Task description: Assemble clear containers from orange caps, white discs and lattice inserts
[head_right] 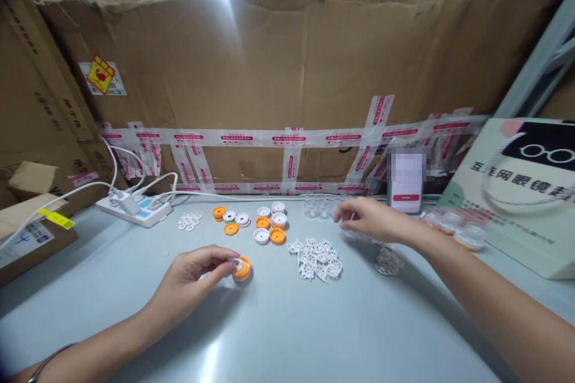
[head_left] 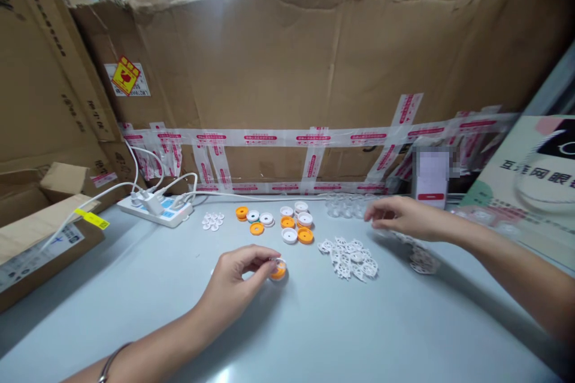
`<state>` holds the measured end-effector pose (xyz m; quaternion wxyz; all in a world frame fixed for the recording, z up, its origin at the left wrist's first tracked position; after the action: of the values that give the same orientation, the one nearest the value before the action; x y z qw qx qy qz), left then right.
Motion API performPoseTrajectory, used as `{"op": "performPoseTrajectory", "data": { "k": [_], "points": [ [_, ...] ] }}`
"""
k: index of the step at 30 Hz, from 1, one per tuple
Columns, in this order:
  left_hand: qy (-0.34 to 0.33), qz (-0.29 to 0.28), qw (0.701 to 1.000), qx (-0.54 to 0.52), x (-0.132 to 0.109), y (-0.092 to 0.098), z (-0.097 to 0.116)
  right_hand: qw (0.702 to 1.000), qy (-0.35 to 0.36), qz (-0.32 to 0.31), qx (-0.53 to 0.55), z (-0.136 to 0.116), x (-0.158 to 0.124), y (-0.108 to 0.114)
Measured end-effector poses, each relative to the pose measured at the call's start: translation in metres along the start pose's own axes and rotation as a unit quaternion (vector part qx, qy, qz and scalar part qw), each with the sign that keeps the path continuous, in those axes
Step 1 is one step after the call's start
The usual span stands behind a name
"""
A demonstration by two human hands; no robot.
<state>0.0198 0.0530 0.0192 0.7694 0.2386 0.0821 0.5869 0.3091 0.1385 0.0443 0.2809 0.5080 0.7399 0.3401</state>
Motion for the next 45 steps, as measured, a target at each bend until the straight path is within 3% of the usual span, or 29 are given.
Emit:
{"op": "performPoseTrajectory", "data": {
  "k": [3, 5, 7, 10, 14, 20, 25, 29, 40, 45],
  "points": [
    [-0.008, 0.004, 1.0, 0.006, 0.001, 0.0, -0.001, 0.99, 0.039, 0.037, 0.132, -0.018, -0.001, -0.008],
    [-0.013, 0.006, 1.0, 0.01, 0.002, 0.001, -0.001, 0.932, 0.042, 0.06, 0.355, -0.026, -0.002, -0.022],
    [-0.017, 0.011, 1.0, 0.011, 0.004, 0.003, -0.001, 0.859, 0.003, 0.042, 0.51, -0.033, -0.003, -0.046],
    [-0.022, 0.026, 0.999, 0.012, 0.005, 0.006, -0.003, 0.792, -0.064, 0.014, 0.607, -0.044, -0.009, -0.078],
    [-0.012, 0.022, 1.0, 0.008, 0.006, 0.009, -0.009, 0.753, -0.087, 0.006, 0.653, -0.057, -0.017, -0.099],
    [0.001, -0.005, 1.0, 0.014, 0.009, 0.008, -0.013, 0.75, -0.087, -0.008, 0.656, -0.064, -0.025, -0.115],
    [-0.004, -0.024, 1.0, -0.013, 0.01, 0.004, -0.015, 0.79, -0.099, -0.045, 0.604, -0.069, -0.027, -0.135],
    [-0.018, -0.039, 0.999, -0.022, 0.009, 0.002, -0.016, 0.814, -0.068, -0.069, 0.572, -0.074, -0.023, -0.147],
    [-0.134, -0.029, 0.989, 0.052, 0.002, 0.009, -0.002, 0.83, -0.034, -0.054, 0.553, -0.087, -0.019, -0.15],
    [-0.196, -0.026, 0.973, 0.117, -0.004, 0.006, 0.005, 0.824, -0.019, -0.085, 0.56, -0.087, -0.023, -0.162]
  ]
}}
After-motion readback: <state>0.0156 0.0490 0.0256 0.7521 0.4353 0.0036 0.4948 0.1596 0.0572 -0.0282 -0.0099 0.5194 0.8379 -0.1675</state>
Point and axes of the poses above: each hand's wrist, its own x-axis towards the middle knuckle, its own y-axis out of the back of the hand, z = x × y, the point moved 5 cm from there along x, towards the middle knuckle, and after that the axes turned 6 degrees about -z, right-handed, at the moved point
